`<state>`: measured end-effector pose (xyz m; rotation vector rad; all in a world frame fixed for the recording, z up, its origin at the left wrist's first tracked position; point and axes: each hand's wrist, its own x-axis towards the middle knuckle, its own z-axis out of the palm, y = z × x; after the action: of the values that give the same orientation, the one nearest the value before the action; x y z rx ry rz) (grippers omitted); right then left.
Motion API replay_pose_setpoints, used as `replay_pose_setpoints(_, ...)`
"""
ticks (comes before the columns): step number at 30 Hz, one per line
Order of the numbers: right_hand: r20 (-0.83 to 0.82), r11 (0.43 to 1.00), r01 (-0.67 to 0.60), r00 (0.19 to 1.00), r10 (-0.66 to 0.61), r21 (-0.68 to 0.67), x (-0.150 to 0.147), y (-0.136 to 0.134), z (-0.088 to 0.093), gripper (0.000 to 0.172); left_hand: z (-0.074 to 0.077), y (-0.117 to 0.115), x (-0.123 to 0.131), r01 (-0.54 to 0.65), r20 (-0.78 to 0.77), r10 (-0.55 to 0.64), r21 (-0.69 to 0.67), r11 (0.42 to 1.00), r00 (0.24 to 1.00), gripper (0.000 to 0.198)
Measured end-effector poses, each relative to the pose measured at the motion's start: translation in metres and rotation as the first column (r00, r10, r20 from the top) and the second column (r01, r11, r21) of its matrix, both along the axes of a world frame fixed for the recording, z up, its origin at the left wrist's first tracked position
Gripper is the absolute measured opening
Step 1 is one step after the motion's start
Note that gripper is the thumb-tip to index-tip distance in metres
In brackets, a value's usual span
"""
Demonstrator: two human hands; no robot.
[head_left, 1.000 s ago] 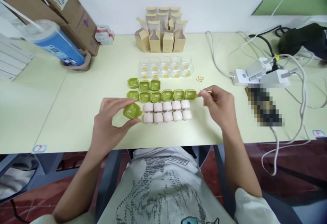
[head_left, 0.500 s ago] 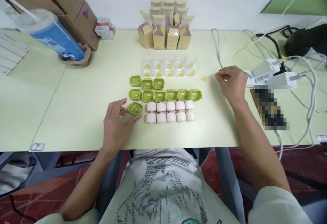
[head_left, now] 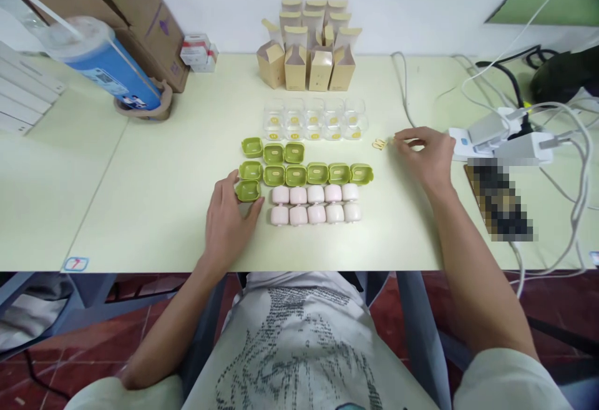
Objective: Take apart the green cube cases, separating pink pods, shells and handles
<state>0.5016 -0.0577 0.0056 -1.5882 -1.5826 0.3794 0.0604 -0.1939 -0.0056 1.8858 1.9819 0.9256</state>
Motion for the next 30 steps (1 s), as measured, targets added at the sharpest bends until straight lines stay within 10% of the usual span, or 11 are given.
replay_pose_setpoints(7,0.14,0.968,-0.216,0.97,0.198,0.129,-0.04,-0.014,0.039,0.027,-0.004,0.003,-0.008,0.051,0.009,-0.051,0.012,0.999,0.999,0.081)
replay_pose_setpoints(14,0.538,0.565,-0.824,0.464,0.703,-0.028,-0.172,0.026,0.078,0.037,-0.005,-0.002,-0.011,0.091,0.007,-0.092,0.073,0.993,0.996,0.077)
replay_pose_setpoints(18,0.618,0.495,-0.861,0.328,0.715,-0.117,-0.211,0.045,0.061,0.032,-0.008,-0.007,-0.015,0.158,-0.005,-0.159,0.092,0.983,0.987,0.071)
replay_pose_setpoints(24,0.597,0.518,-0.846,0.351,0.721,-0.127,-0.207,0.048,0.045,0.037,-0.012,-0.008,-0.018,0.147,0.07,-0.158,0.133,0.98,0.985,0.073)
replay_pose_setpoints(30,0.272,0.689,-0.724,0.665,0.696,0.008,-0.183,0.022,0.092,0.017,0.006,-0.011,-0.013,-0.029,0.136,-0.029,0.402,0.915,0.99,0.042)
